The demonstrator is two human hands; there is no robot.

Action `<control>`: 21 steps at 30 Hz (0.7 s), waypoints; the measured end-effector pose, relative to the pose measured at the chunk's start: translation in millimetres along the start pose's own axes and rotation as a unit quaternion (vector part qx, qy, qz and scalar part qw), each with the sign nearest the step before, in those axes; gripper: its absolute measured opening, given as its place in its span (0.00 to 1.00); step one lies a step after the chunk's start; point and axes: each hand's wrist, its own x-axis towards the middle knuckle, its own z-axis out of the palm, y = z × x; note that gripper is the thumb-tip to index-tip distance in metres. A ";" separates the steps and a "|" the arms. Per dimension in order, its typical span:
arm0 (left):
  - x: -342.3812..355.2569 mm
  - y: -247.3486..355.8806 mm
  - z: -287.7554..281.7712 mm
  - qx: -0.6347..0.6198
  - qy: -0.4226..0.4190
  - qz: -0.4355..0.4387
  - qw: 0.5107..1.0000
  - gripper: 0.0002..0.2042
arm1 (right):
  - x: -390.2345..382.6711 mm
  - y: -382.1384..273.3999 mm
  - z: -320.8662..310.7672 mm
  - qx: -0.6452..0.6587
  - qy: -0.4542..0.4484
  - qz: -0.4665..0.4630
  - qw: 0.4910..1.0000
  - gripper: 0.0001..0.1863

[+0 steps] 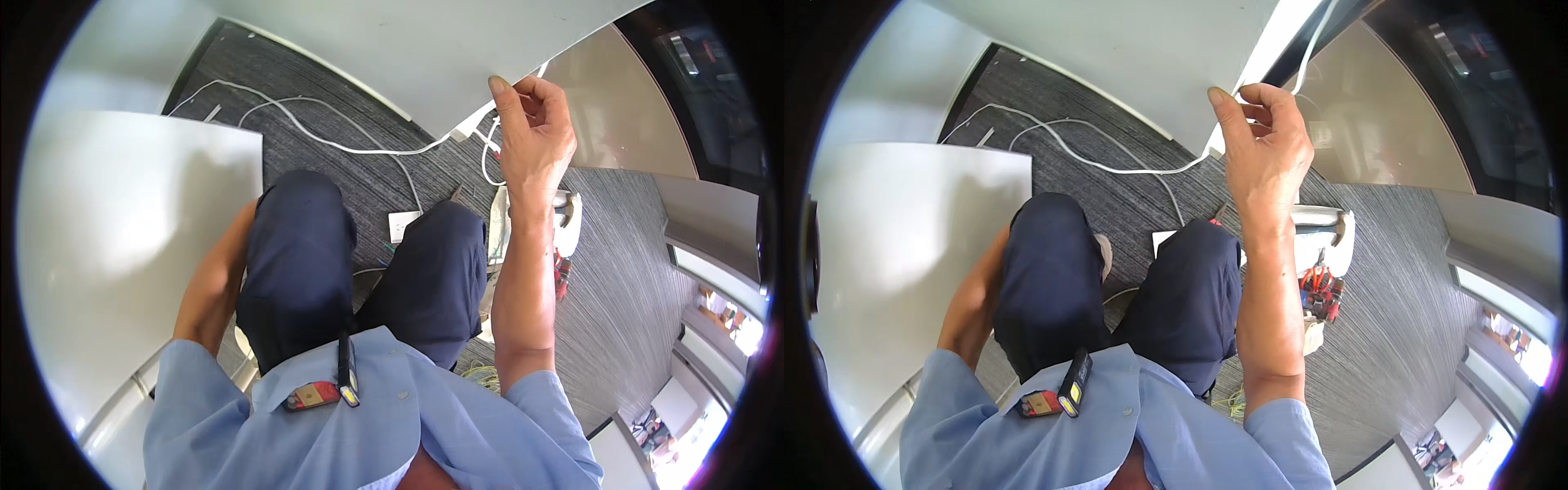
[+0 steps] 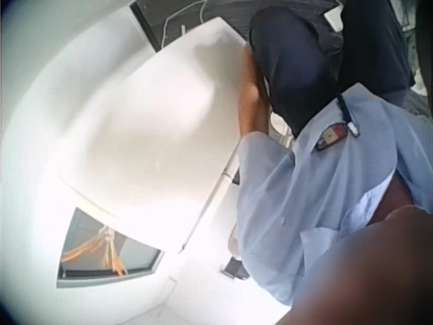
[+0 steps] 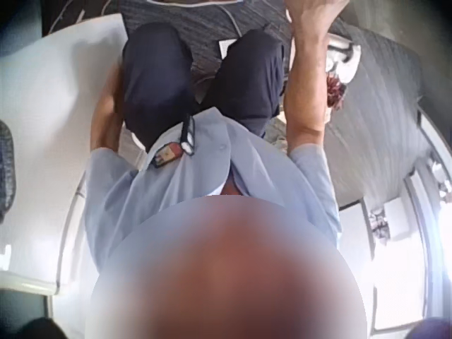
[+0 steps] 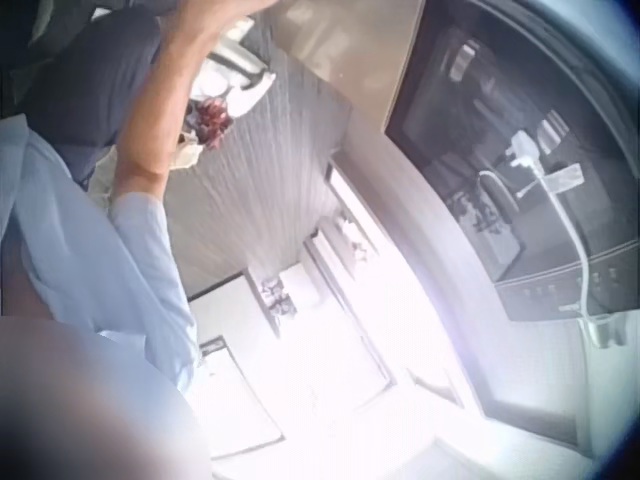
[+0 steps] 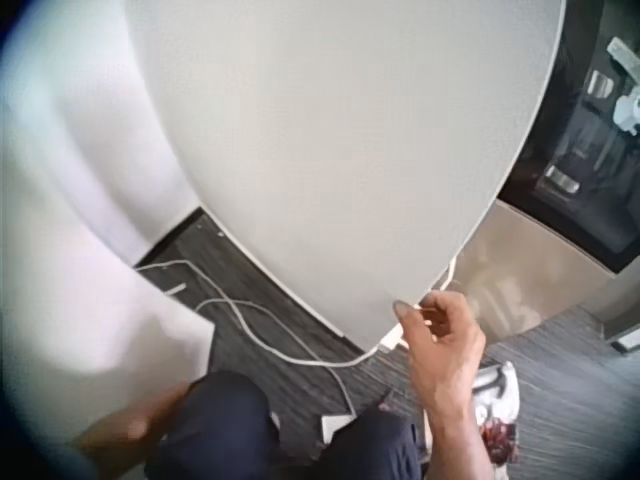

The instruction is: The person removes the cover of a wall electrical outlet, uses pliers to strip wires, and uses a power drill to remove screws. The person then manipulates the internal wiring of the outlet.

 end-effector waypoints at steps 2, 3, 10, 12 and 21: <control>27.1 -11.0 -5.7 0.036 0.024 0.043 0.998 0.21 | -0.7 -0.6 2.6 0.019 0.008 0.005 1.000 0.18; 37.3 -10.4 -10.7 0.065 0.041 0.080 0.994 0.20 | -1.0 -0.7 4.8 0.037 0.003 0.012 0.999 0.18; 32.3 132.8 -28.9 0.023 0.229 0.284 0.931 0.21 | -13.8 3.0 19.0 0.041 0.070 0.019 0.997 0.18; 26.2 172.7 -1.7 0.254 0.227 0.339 0.877 0.19 | -19.6 6.7 34.6 0.042 0.132 0.002 0.990 0.18; 99.1 150.0 104.8 0.387 -0.161 0.346 0.839 0.27 | -24.8 29.9 76.1 0.140 0.304 -0.081 0.939 0.18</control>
